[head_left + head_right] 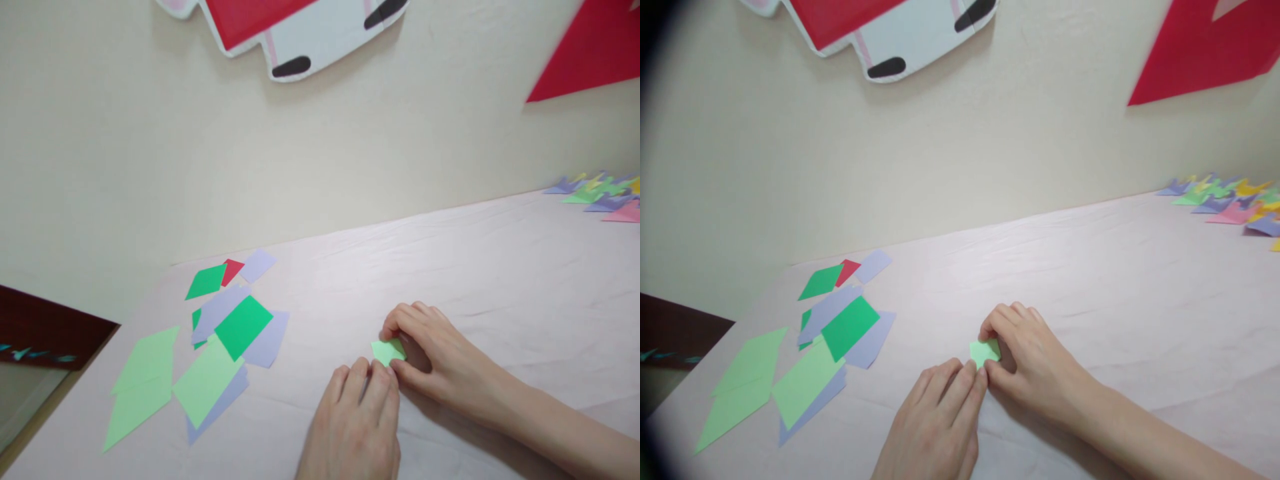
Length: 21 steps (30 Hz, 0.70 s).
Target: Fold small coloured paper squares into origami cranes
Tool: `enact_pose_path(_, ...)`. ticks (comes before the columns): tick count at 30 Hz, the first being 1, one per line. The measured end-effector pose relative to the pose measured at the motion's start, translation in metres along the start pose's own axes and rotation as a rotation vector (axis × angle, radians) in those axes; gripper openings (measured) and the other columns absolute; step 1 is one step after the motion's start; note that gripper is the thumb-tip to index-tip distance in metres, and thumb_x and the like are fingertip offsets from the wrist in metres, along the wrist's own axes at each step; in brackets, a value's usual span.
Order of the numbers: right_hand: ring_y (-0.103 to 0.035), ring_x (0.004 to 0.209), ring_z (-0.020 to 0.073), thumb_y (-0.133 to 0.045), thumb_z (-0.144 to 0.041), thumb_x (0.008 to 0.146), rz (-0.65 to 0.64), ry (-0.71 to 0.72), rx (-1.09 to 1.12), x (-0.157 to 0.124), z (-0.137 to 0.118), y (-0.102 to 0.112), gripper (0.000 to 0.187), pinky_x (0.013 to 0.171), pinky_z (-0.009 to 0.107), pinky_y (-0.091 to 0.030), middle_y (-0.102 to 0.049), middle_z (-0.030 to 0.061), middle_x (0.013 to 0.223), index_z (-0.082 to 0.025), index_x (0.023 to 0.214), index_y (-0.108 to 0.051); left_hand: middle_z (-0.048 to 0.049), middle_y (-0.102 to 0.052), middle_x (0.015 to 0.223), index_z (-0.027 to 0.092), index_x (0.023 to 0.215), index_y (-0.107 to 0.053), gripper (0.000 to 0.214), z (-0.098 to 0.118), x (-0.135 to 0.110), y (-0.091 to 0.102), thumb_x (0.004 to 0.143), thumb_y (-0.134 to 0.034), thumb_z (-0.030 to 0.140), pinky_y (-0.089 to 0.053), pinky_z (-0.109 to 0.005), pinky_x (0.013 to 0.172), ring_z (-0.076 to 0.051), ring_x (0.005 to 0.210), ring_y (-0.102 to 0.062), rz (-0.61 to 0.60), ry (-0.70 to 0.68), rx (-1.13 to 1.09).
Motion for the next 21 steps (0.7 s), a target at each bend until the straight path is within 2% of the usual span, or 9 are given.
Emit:
enact_pose_path(6, -0.050, 0.087, 0.0231, -0.052, -0.004, 0.072, -0.031, 0.021, 0.017, -0.001, 0.003, -0.005, 0.027, 0.077, 0.037, -0.037, -0.060, 0.0044, 0.095, -0.022, 0.092, -0.054, -0.0083, -0.068, 0.100, 0.009, 0.108, -0.064, 0.037, 0.001, 0.000, -0.001, 0.080, -0.040, 0.003, -0.049, -0.035, 0.078, -0.023, 0.093, -0.057, 0.009, 0.012, 0.023)
enact_pose_path(14, -0.052, 0.090, 0.0225, -0.043, 0.005, 0.063, -0.033, 0.014, 0.129, -0.001, 0.008, 0.002, 0.043, 0.080, 0.037, -0.041, -0.060, 0.0037, 0.093, -0.021, 0.094, -0.054, -0.0086, -0.070, 0.102, 0.010, 0.104, -0.064, 0.036, 0.002, -0.003, 0.000, 0.080, -0.039, 0.002, -0.050, -0.036, 0.078, -0.024, 0.096, -0.060, 0.025, 0.030, 0.041)
enact_pose_path(17, -0.052, 0.086, 0.0210, -0.041, 0.006, 0.062, -0.023, -0.008, 0.154, -0.001, 0.011, 0.004, 0.042, 0.078, 0.035, -0.042, -0.060, 0.0031, 0.089, -0.021, 0.092, -0.056, -0.0093, -0.068, 0.117, 0.010, 0.107, -0.063, 0.033, 0.002, -0.003, 0.002, 0.083, -0.041, 0.004, -0.050, -0.037, 0.084, -0.026, 0.108, -0.059, 0.019, 0.032, 0.020)
enact_pose_path(19, -0.052, 0.084, 0.0201, -0.039, 0.006, 0.061, -0.004, -0.012, 0.172, -0.001, 0.013, 0.006, 0.042, 0.077, 0.034, -0.042, -0.059, 0.0027, 0.087, -0.020, 0.090, -0.056, -0.0108, -0.061, 0.131, 0.010, 0.107, -0.062, 0.031, 0.002, -0.003, 0.000, 0.084, -0.041, 0.006, -0.050, -0.038, 0.089, -0.027, 0.120, -0.054, -0.025, 0.021, -0.001)
enact_pose_path(21, -0.052, 0.084, 0.0199, -0.038, 0.006, 0.061, 0.019, -0.009, 0.196, -0.002, 0.014, 0.008, 0.042, 0.077, 0.034, -0.042, -0.059, 0.0026, 0.085, -0.020, 0.089, -0.056, -0.0117, -0.057, 0.136, 0.011, 0.106, -0.062, 0.030, 0.001, -0.003, -0.002, 0.084, -0.042, 0.007, -0.049, -0.039, 0.092, -0.027, 0.126, -0.051, -0.082, 0.033, -0.022)
Point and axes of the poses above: each hand's wrist, its own x-axis towards the middle knuckle, its own y-axis out of the back of the hand, z = x × y, the point moved 10 cm from there along x, towards the middle knuckle
